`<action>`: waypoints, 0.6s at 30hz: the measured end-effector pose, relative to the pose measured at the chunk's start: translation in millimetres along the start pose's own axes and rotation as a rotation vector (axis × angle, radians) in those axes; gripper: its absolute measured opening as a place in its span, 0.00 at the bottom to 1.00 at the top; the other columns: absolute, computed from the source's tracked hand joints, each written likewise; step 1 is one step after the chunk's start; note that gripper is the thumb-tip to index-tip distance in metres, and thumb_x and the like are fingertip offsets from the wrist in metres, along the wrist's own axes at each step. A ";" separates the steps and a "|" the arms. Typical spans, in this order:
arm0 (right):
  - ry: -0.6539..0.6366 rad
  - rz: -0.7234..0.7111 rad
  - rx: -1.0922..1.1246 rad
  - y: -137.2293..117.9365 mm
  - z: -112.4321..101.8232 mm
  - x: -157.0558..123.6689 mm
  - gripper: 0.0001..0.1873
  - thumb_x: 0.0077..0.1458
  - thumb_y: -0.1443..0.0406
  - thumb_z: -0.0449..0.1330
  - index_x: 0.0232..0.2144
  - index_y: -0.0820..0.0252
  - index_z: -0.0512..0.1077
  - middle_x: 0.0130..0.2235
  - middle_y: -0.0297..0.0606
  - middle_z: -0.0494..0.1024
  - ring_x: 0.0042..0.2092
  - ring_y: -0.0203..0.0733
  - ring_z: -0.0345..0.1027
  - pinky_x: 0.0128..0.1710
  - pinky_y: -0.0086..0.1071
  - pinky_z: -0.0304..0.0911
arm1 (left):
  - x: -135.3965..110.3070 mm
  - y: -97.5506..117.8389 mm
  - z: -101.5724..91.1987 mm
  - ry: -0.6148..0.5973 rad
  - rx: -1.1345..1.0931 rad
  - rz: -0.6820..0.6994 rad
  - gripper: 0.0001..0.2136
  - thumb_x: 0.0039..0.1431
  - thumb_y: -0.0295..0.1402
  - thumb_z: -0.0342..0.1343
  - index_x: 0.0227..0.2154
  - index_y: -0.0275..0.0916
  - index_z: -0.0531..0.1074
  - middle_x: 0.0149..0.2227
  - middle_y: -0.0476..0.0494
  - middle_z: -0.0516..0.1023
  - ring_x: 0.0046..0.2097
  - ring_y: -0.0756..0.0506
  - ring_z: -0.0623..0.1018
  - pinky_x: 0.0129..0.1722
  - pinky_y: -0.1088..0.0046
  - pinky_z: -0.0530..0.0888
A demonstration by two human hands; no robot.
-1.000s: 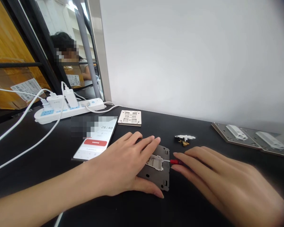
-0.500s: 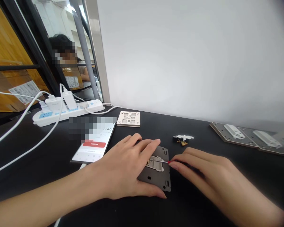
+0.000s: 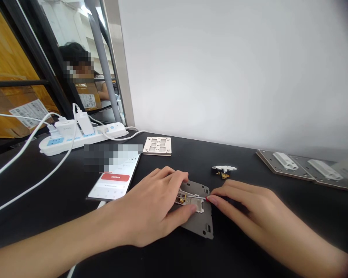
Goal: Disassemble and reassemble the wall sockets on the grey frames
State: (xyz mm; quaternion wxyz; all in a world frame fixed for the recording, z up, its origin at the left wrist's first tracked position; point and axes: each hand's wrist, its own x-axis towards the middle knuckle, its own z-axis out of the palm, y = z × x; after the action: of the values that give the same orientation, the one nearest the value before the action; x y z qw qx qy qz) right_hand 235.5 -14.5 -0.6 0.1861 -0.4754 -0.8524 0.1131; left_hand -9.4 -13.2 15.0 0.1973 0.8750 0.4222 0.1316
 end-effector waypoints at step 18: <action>0.070 0.059 0.039 -2.1 -11.4 0.6 0.13 0.62 0.56 0.54 0.33 0.52 0.76 0.33 0.32 0.79 0.31 0.37 0.72 0.30 0.30 0.66 | 6.9 -9.8 7.4 0.196 -0.372 -0.050 0.08 0.64 0.39 0.53 0.32 0.42 0.70 0.53 0.44 0.74 0.52 0.40 0.75 0.47 0.58 0.74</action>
State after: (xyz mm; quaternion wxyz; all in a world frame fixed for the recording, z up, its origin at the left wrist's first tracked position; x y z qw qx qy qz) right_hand 238.4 -14.9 10.7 0.2215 -0.5002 -0.8287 0.1186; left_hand -9.0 -3.9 4.4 0.3165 0.7958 0.4292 0.2868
